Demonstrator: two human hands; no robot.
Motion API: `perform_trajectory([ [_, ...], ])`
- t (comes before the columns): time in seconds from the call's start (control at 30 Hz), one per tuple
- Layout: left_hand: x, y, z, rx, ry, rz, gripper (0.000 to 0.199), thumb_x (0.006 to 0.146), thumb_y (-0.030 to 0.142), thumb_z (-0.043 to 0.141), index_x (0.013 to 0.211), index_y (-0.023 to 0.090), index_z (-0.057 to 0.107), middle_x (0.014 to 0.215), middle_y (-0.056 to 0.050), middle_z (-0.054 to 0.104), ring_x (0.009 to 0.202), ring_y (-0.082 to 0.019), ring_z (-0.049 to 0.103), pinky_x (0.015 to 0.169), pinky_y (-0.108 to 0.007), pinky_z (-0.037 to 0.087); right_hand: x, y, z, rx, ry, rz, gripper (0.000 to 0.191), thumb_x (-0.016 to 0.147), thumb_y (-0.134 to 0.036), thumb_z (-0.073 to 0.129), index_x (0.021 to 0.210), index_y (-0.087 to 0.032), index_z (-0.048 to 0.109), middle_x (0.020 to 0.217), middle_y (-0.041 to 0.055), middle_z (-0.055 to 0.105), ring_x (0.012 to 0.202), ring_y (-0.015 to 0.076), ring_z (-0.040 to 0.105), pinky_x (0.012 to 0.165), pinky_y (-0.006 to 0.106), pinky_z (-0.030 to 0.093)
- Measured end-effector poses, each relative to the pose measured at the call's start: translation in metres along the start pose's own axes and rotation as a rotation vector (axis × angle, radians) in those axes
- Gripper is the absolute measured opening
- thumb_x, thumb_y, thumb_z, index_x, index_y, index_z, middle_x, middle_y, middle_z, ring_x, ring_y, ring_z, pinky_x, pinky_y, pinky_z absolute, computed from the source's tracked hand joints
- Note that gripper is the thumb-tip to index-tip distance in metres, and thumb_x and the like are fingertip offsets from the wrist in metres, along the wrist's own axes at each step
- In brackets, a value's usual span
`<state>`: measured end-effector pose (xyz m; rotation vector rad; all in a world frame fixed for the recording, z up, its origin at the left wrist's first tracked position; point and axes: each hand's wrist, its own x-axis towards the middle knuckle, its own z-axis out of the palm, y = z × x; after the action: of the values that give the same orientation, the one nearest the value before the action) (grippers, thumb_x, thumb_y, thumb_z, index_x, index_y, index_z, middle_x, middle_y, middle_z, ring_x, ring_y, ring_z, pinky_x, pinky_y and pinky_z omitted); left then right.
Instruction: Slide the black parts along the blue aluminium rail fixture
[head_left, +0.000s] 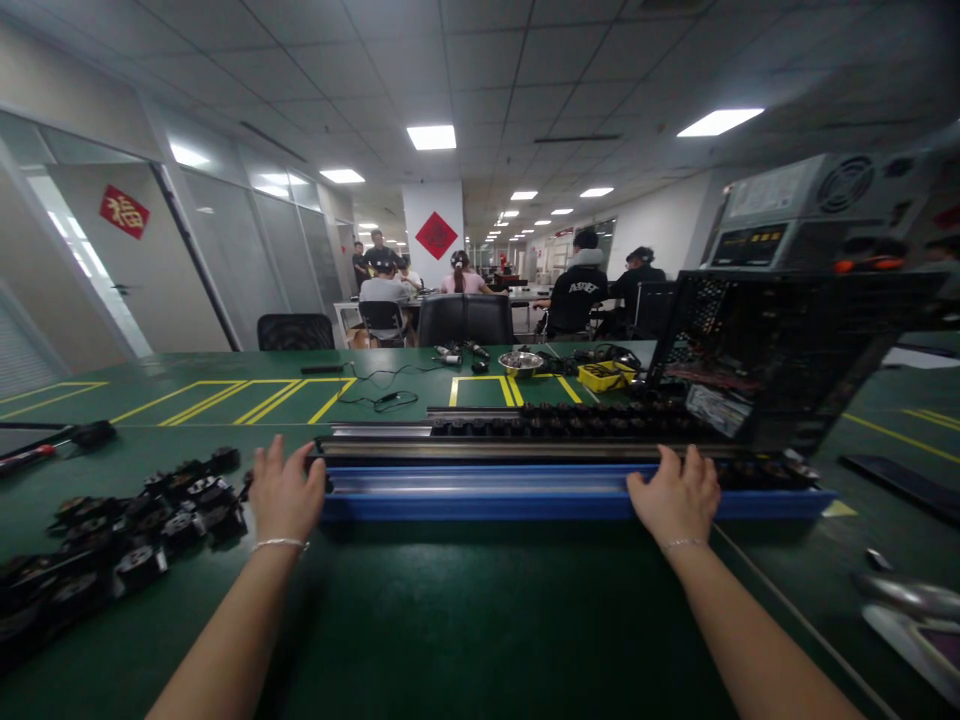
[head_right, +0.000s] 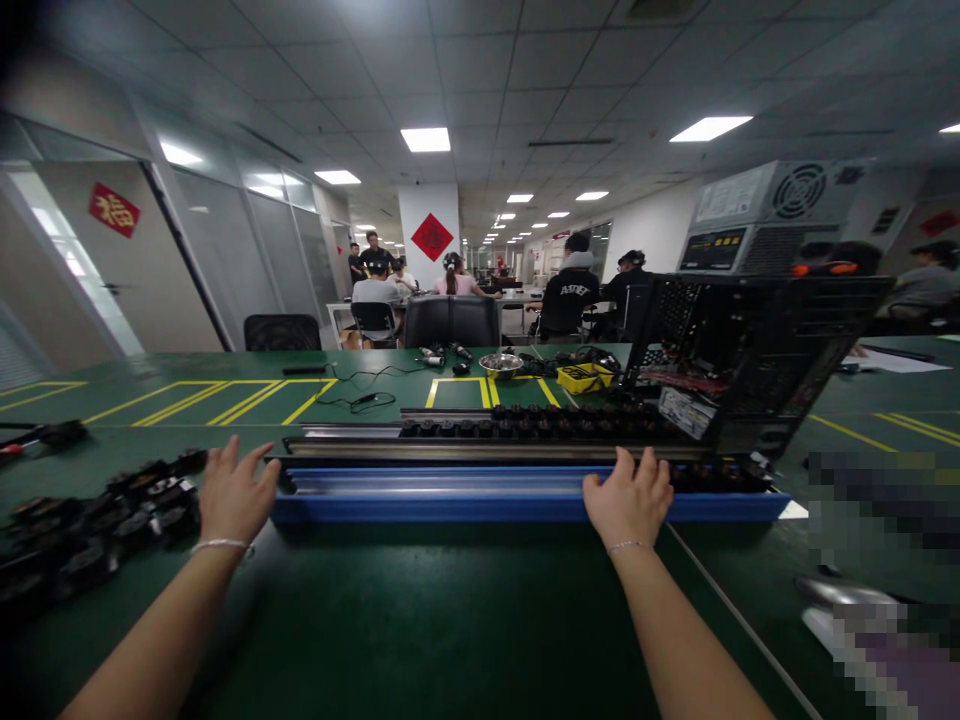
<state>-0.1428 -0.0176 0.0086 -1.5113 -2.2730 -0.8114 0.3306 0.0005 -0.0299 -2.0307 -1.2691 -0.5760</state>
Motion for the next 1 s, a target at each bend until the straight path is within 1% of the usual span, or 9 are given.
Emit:
perform_trajectory([
  [0.07,-0.009,0.024,0.006,-0.017,-0.018,0.162,0.047,0.087,0.038,0.027,0.122,0.017,0.051,0.144,-0.011,0.029,0.134,-0.026,0.020,0.106,-0.043,0.026,0.000,0.000,0.001,-0.005,-0.030,0.025,0.054,0.072,-0.033,0.047,0.121,-0.010,0.047,0.133,0.0223,0.036,0.123,0.0376,0.028,0.093,0.053,0.030],
  [0.13,-0.023,0.046,0.014,-0.044,-0.091,0.334,0.046,0.087,0.039,0.031,0.121,0.017,0.052,0.143,-0.011,0.033,0.134,-0.024,0.022,0.106,-0.041,0.027,0.000,0.000,0.002,-0.008,-0.044,0.032,0.053,0.072,-0.034,0.046,0.120,-0.011,0.048,0.131,0.0214,0.037,0.122,0.0373,0.029,0.093,0.053,0.030],
  [0.17,-0.031,0.054,0.018,-0.059,-0.137,0.395,0.045,0.087,0.040,0.032,0.122,0.019,0.052,0.142,-0.009,0.034,0.134,-0.024,0.023,0.105,-0.042,0.028,-0.001,0.000,0.002,-0.009,-0.045,0.036,0.053,0.071,-0.034,0.046,0.119,-0.011,0.049,0.131,0.0208,0.038,0.122,0.0373,0.029,0.093,0.053,0.030],
  [0.23,-0.044,0.065,0.024,-0.071,-0.232,0.451,0.044,0.087,0.041,0.033,0.124,0.024,0.050,0.142,-0.006,0.036,0.133,-0.025,0.024,0.104,-0.045,0.028,-0.001,-0.001,0.002,-0.012,-0.042,0.047,0.052,0.070,-0.034,0.046,0.117,-0.013,0.050,0.131,0.0195,0.039,0.121,0.0378,0.029,0.092,0.054,0.030],
  [0.27,-0.049,0.068,0.026,-0.065,-0.276,0.471,0.043,0.087,0.042,0.032,0.124,0.027,0.050,0.141,-0.005,0.038,0.133,-0.024,0.026,0.105,-0.048,0.025,0.000,-0.001,0.003,-0.015,-0.039,0.053,0.051,0.070,-0.034,0.046,0.116,-0.013,0.051,0.130,0.0190,0.039,0.121,0.0380,0.029,0.091,0.055,0.030],
  [0.33,-0.054,0.070,0.029,-0.052,-0.317,0.484,0.043,0.088,0.043,0.031,0.125,0.029,0.048,0.139,-0.004,0.041,0.132,-0.023,0.028,0.106,-0.050,0.022,0.000,-0.001,0.003,-0.023,-0.035,0.057,0.050,0.070,-0.034,0.046,0.115,-0.014,0.053,0.129,0.0182,0.040,0.120,0.0384,0.029,0.090,0.056,0.030],
  [0.4,-0.055,0.069,0.028,-0.043,-0.328,0.487,0.043,0.088,0.043,0.030,0.126,0.030,0.048,0.139,-0.004,0.041,0.131,-0.023,0.030,0.106,-0.049,0.022,0.000,-0.001,0.002,-0.028,-0.033,0.053,0.048,0.069,-0.034,0.047,0.113,-0.015,0.054,0.128,0.0174,0.041,0.119,0.0381,0.031,0.089,0.056,0.031],
  [0.63,-0.053,0.069,0.025,-0.030,-0.319,0.489,0.044,0.088,0.043,0.030,0.126,0.030,0.048,0.138,-0.003,0.042,0.130,-0.022,0.032,0.105,-0.048,0.024,-0.001,-0.002,-0.001,0.001,-0.018,0.038,0.046,0.070,-0.032,0.047,0.113,-0.014,0.054,0.124,0.0169,0.046,0.113,0.0351,0.036,0.089,0.053,0.033],
  [1.0,-0.054,0.070,0.025,-0.028,-0.310,0.483,0.044,0.088,0.044,0.029,0.125,0.031,0.049,0.138,-0.002,0.042,0.130,-0.021,0.033,0.105,-0.045,0.026,0.000,-0.003,-0.002,0.039,-0.035,0.039,0.045,0.069,-0.030,0.046,0.112,-0.018,0.053,0.121,0.0132,0.049,0.108,0.0338,0.042,0.088,0.052,0.031],
])
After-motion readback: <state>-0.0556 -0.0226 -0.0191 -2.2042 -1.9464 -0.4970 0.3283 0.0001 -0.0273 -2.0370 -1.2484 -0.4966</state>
